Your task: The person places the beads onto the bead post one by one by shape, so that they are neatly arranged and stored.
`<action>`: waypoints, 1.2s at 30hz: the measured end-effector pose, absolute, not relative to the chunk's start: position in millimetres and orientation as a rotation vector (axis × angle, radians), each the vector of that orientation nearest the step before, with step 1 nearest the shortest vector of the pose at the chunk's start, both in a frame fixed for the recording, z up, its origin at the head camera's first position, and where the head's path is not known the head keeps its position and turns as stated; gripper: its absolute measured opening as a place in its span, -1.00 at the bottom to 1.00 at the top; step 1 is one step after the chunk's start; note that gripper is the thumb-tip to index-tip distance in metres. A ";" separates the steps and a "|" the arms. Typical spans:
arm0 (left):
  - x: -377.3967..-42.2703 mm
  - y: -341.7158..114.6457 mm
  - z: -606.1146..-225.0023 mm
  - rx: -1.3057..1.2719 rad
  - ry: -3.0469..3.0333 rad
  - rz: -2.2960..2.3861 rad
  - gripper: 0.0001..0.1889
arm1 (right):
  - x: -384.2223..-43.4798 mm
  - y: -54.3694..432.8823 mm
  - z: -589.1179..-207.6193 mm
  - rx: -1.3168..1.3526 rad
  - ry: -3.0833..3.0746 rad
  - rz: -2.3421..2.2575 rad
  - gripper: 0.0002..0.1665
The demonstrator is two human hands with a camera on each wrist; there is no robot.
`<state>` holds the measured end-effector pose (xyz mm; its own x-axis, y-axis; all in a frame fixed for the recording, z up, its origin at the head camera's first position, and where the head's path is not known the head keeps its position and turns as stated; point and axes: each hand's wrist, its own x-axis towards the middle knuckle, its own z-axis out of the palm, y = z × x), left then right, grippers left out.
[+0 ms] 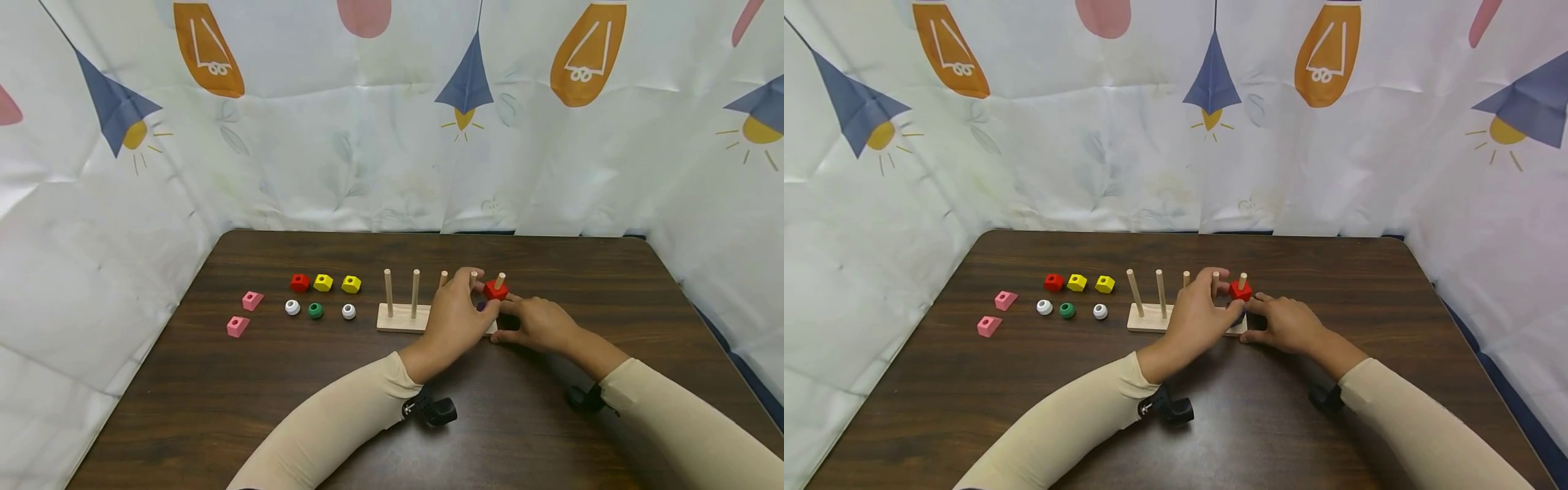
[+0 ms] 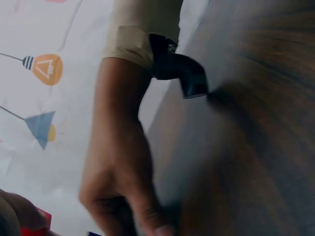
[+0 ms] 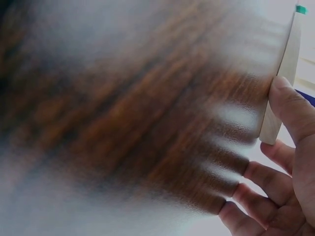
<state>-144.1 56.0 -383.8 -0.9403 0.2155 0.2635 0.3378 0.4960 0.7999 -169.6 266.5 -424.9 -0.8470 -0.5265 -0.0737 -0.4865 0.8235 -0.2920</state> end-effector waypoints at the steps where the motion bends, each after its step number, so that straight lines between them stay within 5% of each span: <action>1: -144.0 56.1 -387.4 -0.472 -2.614 -1.437 -0.58 | -169.7 266.2 -424.9 -0.798 2.856 -0.394 -0.11; 21: -145.1 57.7 -416.4 -0.380 -2.631 -1.433 -0.69 | -169.2 264.9 -422.8 -0.796 2.872 -0.373 -0.13; 36: -122.4 29.3 -410.6 -0.539 -2.829 -1.303 -0.19 | -168.1 264.1 -423.8 -0.776 2.870 -0.353 -0.14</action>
